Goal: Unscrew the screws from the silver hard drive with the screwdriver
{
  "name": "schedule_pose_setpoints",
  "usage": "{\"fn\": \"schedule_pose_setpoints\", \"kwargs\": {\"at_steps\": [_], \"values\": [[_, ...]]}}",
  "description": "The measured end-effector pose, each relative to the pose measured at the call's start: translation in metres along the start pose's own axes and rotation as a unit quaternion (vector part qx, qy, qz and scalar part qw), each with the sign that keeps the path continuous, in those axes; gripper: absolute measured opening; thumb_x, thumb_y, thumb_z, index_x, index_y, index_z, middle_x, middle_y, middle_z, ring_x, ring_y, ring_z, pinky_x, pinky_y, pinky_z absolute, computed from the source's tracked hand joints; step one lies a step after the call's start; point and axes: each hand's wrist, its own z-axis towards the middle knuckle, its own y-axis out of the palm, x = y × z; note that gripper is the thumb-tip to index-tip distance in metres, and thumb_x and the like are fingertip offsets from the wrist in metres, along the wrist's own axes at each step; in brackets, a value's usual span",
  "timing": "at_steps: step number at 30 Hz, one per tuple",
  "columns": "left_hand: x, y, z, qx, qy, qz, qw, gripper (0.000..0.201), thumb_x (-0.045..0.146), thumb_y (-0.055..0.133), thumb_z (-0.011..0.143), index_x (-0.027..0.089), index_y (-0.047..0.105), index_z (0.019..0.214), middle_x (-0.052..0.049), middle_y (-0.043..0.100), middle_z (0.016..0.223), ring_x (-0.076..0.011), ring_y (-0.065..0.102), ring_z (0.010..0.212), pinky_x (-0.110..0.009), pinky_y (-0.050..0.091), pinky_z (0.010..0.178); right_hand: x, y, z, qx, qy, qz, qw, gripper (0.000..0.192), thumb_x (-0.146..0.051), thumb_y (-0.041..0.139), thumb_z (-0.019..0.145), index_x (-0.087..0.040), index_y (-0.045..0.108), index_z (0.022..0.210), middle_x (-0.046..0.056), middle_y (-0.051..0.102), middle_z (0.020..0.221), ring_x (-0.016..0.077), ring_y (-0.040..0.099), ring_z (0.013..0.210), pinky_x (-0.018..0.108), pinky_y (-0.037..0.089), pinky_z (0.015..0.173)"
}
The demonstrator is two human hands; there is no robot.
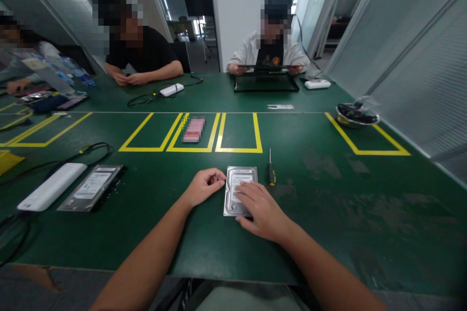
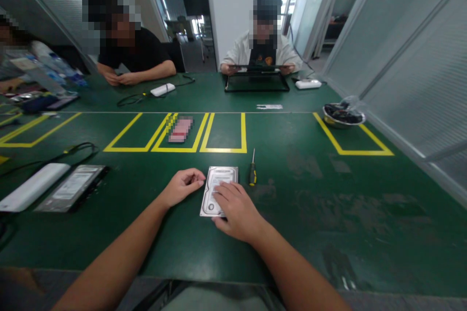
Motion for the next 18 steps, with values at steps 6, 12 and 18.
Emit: {"fn": "schedule_pose_setpoints", "kwargs": {"at_steps": [6, 12, 18], "values": [[0.008, -0.001, -0.001, -0.031, 0.0, 0.031, 0.999, 0.024, 0.036, 0.066, 0.083, 0.014, 0.071, 0.09, 0.0, 0.056, 0.067, -0.011, 0.046, 0.061, -0.022, 0.036, 0.057, 0.0, 0.0, 0.0, -0.008, 0.005, -0.005, 1.0, 0.054, -0.029, 0.065, 0.08, -0.014, 0.055, 0.131, 0.015, 0.056, 0.139, 0.0305, 0.045, 0.135, 0.049, 0.027, 0.117], [0.01, -0.008, 0.001, -0.096, 0.013, 0.066, 0.993, 0.019, 0.032, 0.065, 0.085, 0.017, 0.073, 0.093, -0.004, 0.064, 0.082, -0.0131, 0.052, 0.07, -0.024, 0.041, 0.066, 0.0, 0.0, 0.0, -0.012, 0.006, -0.007, 1.0, 0.055, -0.029, 0.065, 0.08, -0.013, 0.055, 0.132, 0.015, 0.055, 0.14, 0.0301, 0.044, 0.135, 0.049, 0.026, 0.117], [0.01, -0.01, 0.003, -0.116, 0.035, 0.089, 0.989, 0.014, 0.027, 0.065, 0.086, 0.019, 0.074, 0.094, -0.003, 0.065, 0.085, -0.014, 0.055, 0.074, -0.025, 0.043, 0.07, -0.001, -0.001, 0.001, -0.021, 0.012, -0.01, 1.0, 0.055, -0.029, 0.064, 0.081, -0.012, 0.055, 0.133, 0.014, 0.055, 0.141, 0.0298, 0.043, 0.135, 0.047, 0.025, 0.118]]}}
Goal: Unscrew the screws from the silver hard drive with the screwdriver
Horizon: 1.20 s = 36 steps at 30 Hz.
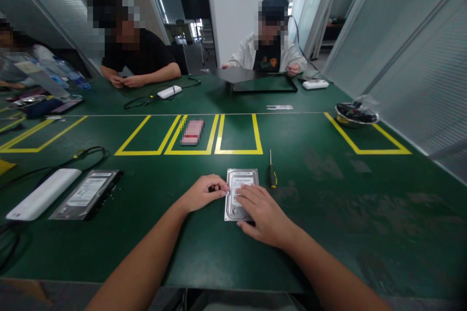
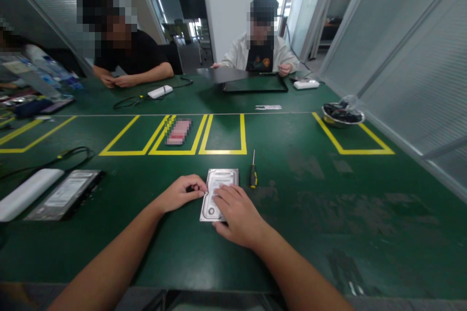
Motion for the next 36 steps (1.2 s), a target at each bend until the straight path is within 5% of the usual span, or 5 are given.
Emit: {"fn": "schedule_pose_setpoints", "kwargs": {"at_steps": [36], "values": [[0.004, 0.002, 0.001, 0.0, 0.04, 0.009, 0.999, 0.015, 0.025, 0.063, 0.09, 0.016, 0.076, 0.091, -0.005, 0.068, 0.089, -0.0134, 0.063, 0.081, -0.025, 0.047, 0.076, -0.003, -0.001, 0.0, -0.015, 0.006, -0.009, 1.0, 0.055, -0.029, 0.063, 0.084, -0.012, 0.053, 0.135, 0.014, 0.053, 0.143, 0.0296, 0.041, 0.138, 0.049, 0.025, 0.119]]}}
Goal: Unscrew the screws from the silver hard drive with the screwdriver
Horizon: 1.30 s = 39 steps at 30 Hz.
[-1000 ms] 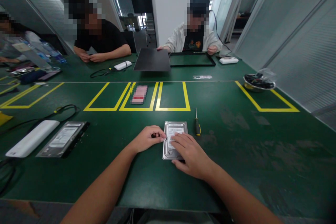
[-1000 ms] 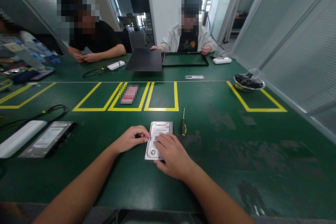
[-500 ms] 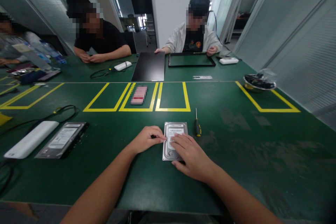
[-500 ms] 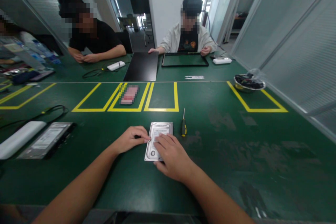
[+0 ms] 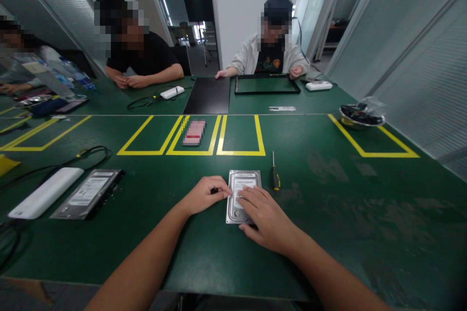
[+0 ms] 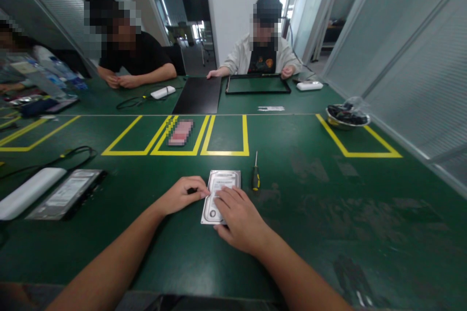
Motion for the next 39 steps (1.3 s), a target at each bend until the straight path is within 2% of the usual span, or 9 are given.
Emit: {"fn": "schedule_pose_setpoints", "kwargs": {"at_steps": [4, 13, 39], "values": [[0.0008, 0.0016, -0.001, 0.002, -0.019, 0.007, 1.0, 0.013, 0.024, 0.063, 0.089, 0.015, 0.072, 0.09, -0.003, 0.065, 0.084, -0.0119, 0.058, 0.074, -0.023, 0.043, 0.069, -0.0002, 0.0006, 0.0001, 0.001, 0.001, -0.001, 1.0, 0.054, -0.029, 0.062, 0.084, -0.013, 0.053, 0.135, 0.014, 0.053, 0.142, 0.0291, 0.04, 0.138, 0.049, 0.025, 0.119], [0.0032, 0.0033, -0.0004, -0.004, -0.02, 0.031, 0.999, 0.011, 0.025, 0.059, 0.09, 0.015, 0.065, 0.087, 0.0, 0.061, 0.081, -0.0125, 0.053, 0.074, -0.024, 0.04, 0.07, -0.0009, 0.0001, 0.001, -0.001, 0.0, -0.001, 1.0, 0.054, -0.028, 0.063, 0.084, -0.012, 0.053, 0.134, 0.015, 0.053, 0.142, 0.0299, 0.041, 0.138, 0.05, 0.026, 0.119], [0.0013, 0.0043, -0.0005, -0.004, 0.011, 0.066, 0.998, 0.02, 0.032, 0.055, 0.094, 0.016, 0.066, 0.089, -0.001, 0.061, 0.081, -0.0128, 0.054, 0.073, -0.024, 0.039, 0.07, -0.0014, -0.0011, 0.0009, 0.0, -0.008, -0.006, 1.0, 0.054, -0.027, 0.063, 0.084, -0.012, 0.053, 0.134, 0.015, 0.053, 0.142, 0.0298, 0.041, 0.137, 0.049, 0.026, 0.119]]}}
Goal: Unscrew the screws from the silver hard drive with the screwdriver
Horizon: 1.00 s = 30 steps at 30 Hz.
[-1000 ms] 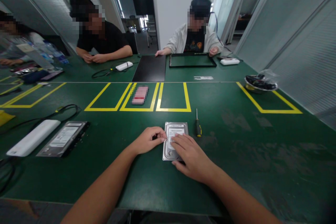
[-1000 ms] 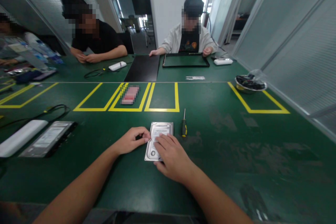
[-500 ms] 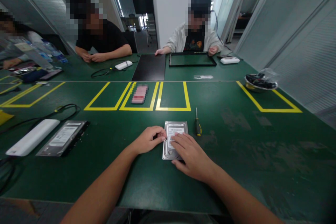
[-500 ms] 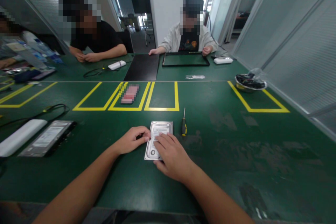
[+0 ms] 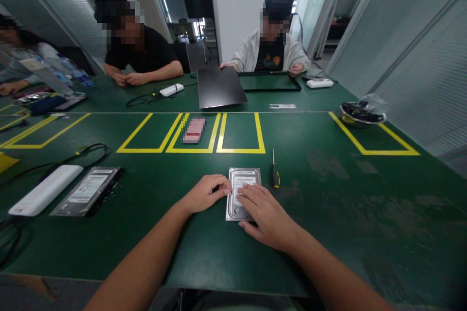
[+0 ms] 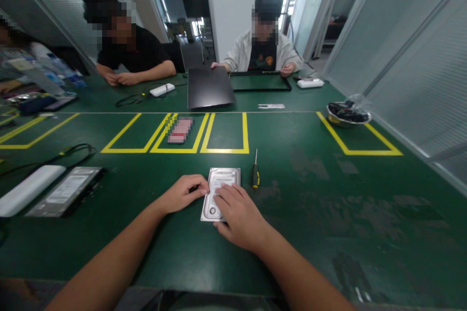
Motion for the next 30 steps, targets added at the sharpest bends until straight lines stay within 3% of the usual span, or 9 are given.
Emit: {"fn": "schedule_pose_setpoints", "kwargs": {"at_steps": [16, 22, 26, 30], "values": [[-0.001, -0.001, 0.0, 0.003, -0.001, -0.013, 1.0, 0.015, 0.028, 0.056, 0.093, 0.017, 0.066, 0.09, -0.001, 0.063, 0.082, -0.013, 0.055, 0.074, -0.024, 0.041, 0.071, 0.002, 0.0, -0.001, -0.001, -0.006, -0.002, 1.0, 0.056, -0.032, 0.064, 0.085, -0.013, 0.051, 0.136, 0.015, 0.053, 0.142, 0.0293, 0.041, 0.137, 0.049, 0.027, 0.118], [-0.002, -0.002, 0.0, -0.001, -0.016, -0.04, 0.999, 0.013, 0.025, 0.057, 0.092, 0.017, 0.067, 0.092, -0.001, 0.064, 0.084, -0.0128, 0.055, 0.076, -0.024, 0.041, 0.072, 0.005, -0.001, -0.002, 0.071, -0.013, 0.003, 0.997, 0.052, -0.042, 0.061, 0.089, -0.011, 0.055, 0.13, 0.019, 0.055, 0.139, 0.0315, 0.044, 0.134, 0.051, 0.034, 0.114], [-0.002, -0.004, 0.0, -0.002, -0.027, -0.051, 0.998, 0.014, 0.026, 0.057, 0.091, 0.016, 0.068, 0.093, -0.001, 0.065, 0.084, -0.013, 0.055, 0.075, -0.024, 0.04, 0.07, 0.011, -0.005, -0.001, 0.162, 0.064, -0.027, 0.984, 0.033, -0.033, 0.055, 0.093, -0.013, 0.062, 0.118, 0.017, 0.061, 0.125, 0.031, 0.052, 0.12, 0.051, 0.042, 0.104], [-0.001, -0.005, 0.0, -0.008, -0.035, -0.058, 0.998, 0.013, 0.025, 0.06, 0.09, 0.016, 0.068, 0.094, -0.002, 0.066, 0.086, -0.0127, 0.054, 0.075, -0.024, 0.04, 0.07, 0.02, -0.012, -0.001, 0.2, 0.181, -0.099, 0.958, 0.025, -0.025, 0.049, 0.094, -0.015, 0.067, 0.109, 0.016, 0.062, 0.114, 0.0303, 0.055, 0.104, 0.049, 0.048, 0.09]]}}
